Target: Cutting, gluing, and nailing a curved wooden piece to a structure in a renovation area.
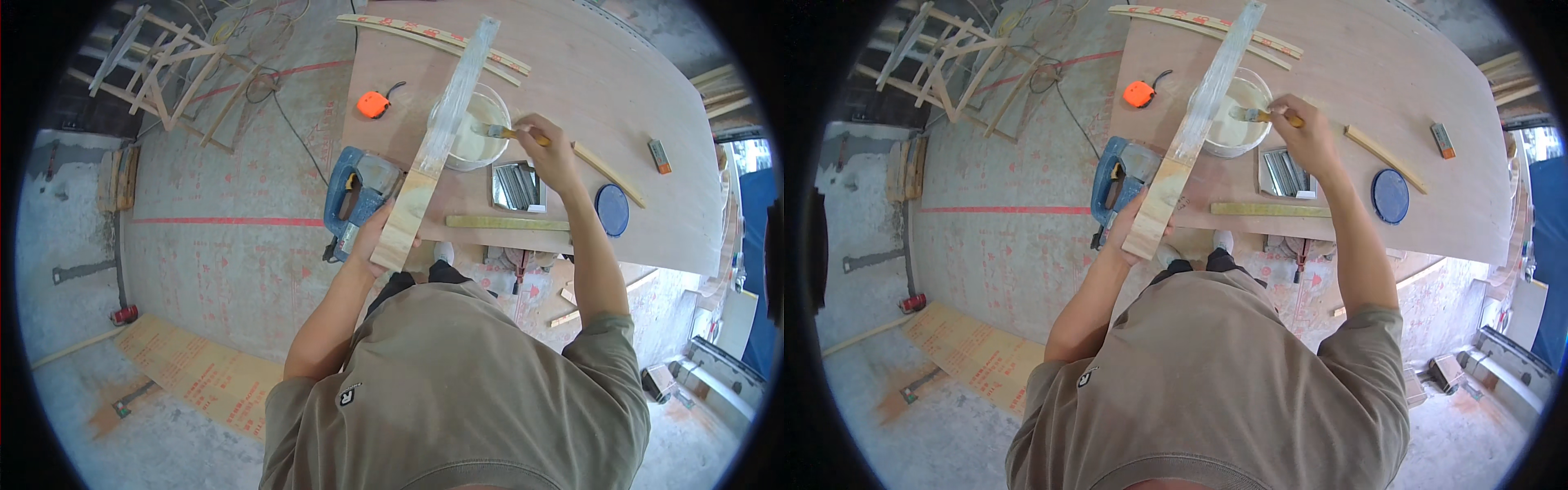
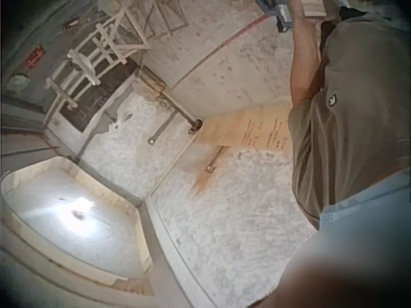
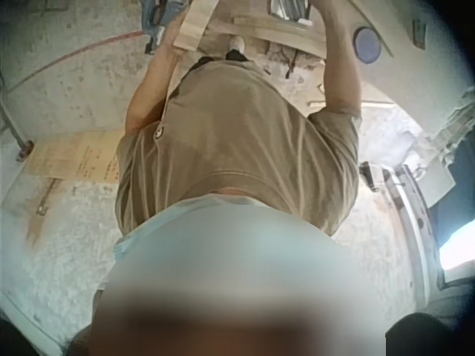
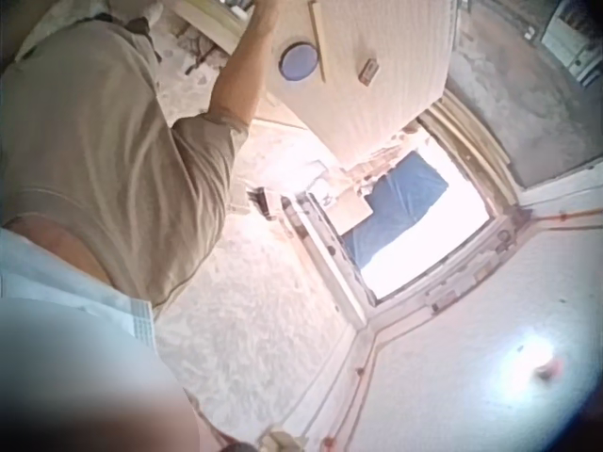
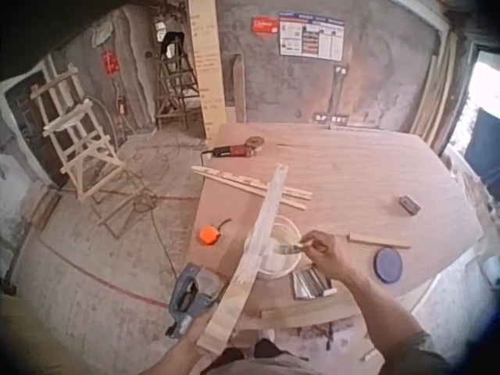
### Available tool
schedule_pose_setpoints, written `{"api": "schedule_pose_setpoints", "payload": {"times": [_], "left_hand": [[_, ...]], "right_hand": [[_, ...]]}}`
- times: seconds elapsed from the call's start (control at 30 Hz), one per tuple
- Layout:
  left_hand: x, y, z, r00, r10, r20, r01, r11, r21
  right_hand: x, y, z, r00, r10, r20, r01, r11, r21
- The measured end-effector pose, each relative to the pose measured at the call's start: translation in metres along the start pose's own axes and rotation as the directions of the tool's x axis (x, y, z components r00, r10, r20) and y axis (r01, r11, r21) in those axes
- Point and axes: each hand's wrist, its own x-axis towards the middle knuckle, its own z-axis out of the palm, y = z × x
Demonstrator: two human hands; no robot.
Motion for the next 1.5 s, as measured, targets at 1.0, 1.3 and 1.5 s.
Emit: {"api": "schedule_pose_setpoints", "payload": {"times": [1.0,1.3,1.5], "left_hand": [[0.011,0.007,0.004,0.981,0.034,0.191,0.0,0.984,-0.179],[0.007,0.0,0.001,0.98,0.05,0.193,-0.002,0.97,-0.244],[0.005,-0.006,-0.001,0.974,0.085,0.209,-0.024,0.959,-0.281]], "right_hand": [[-0.082,0.096,0.036,0.91,0.345,0.23,-0.284,0.115,0.952],[-0.049,0.061,0.035,0.898,0.435,-0.071,-0.044,0.248,0.968],[-0.055,-0.012,0.065,0.954,0.273,0.124,-0.287,0.714,0.639]]}}
